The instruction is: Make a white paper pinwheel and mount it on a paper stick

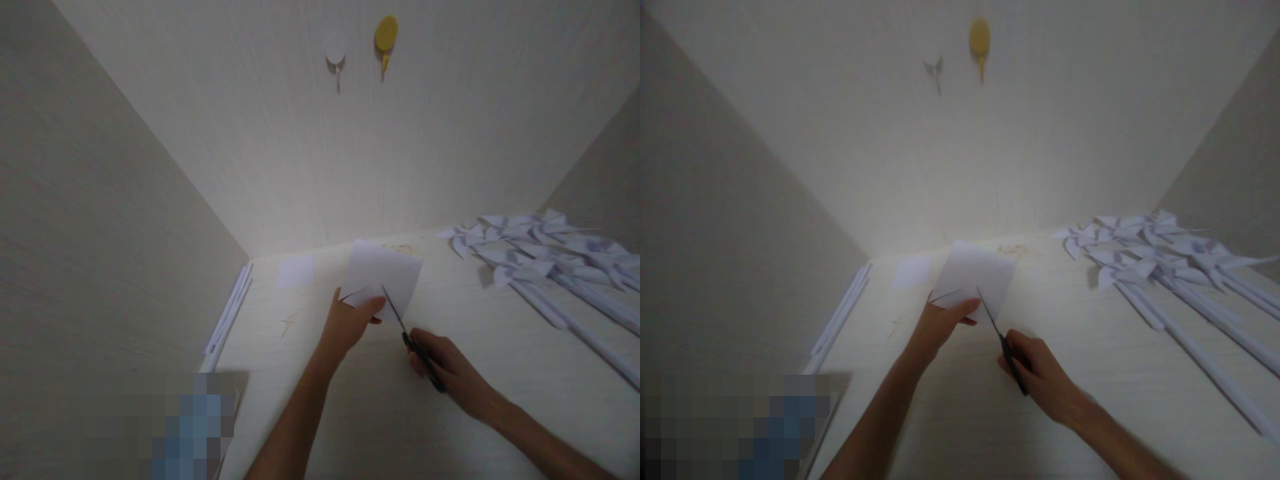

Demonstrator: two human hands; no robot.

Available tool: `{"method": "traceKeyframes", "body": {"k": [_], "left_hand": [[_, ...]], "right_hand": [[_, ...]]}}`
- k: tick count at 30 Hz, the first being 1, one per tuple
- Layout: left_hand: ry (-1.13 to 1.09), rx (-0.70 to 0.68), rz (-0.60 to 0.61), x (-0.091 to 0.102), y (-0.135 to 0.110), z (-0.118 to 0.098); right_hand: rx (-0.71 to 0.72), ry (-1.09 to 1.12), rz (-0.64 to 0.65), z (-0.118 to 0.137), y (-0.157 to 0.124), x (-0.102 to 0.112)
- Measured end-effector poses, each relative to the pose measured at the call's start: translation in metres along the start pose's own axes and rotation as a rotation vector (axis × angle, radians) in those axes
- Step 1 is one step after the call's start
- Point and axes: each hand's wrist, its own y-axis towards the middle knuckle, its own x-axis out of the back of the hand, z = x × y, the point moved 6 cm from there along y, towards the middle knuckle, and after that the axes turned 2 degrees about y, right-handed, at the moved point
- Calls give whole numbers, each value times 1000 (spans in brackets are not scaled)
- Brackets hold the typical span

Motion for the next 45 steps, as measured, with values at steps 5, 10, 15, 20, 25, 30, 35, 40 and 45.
{"method": "traceKeyframes", "body": {"k": [5,10,15,20,25,30,35,40,45], "left_hand": [[2,7,-14,1,0,0],[10,5,-25,2,1,0],[16,8,-30,3,1,0],[3,15,-22,3,0,0],[-16,4,-20,3,0,0],[-39,-13,-6,1,2,1],[-70,-68,-64,7,5,0],[-383,-187,-249,30,15,1],[-756,-193,-219,43,31,27]], "right_hand": [[-4,12,13,-1,0,-1],[-20,36,17,-2,0,-1],[-26,54,18,-3,0,-2],[-37,52,21,-3,0,-1],[-44,35,22,-4,0,-1],[-43,46,21,-7,1,-2],[-31,68,22,-2,2,-2],[-49,94,50,1,3,-4],[-59,-1,-54,-5,6,-1]]}}
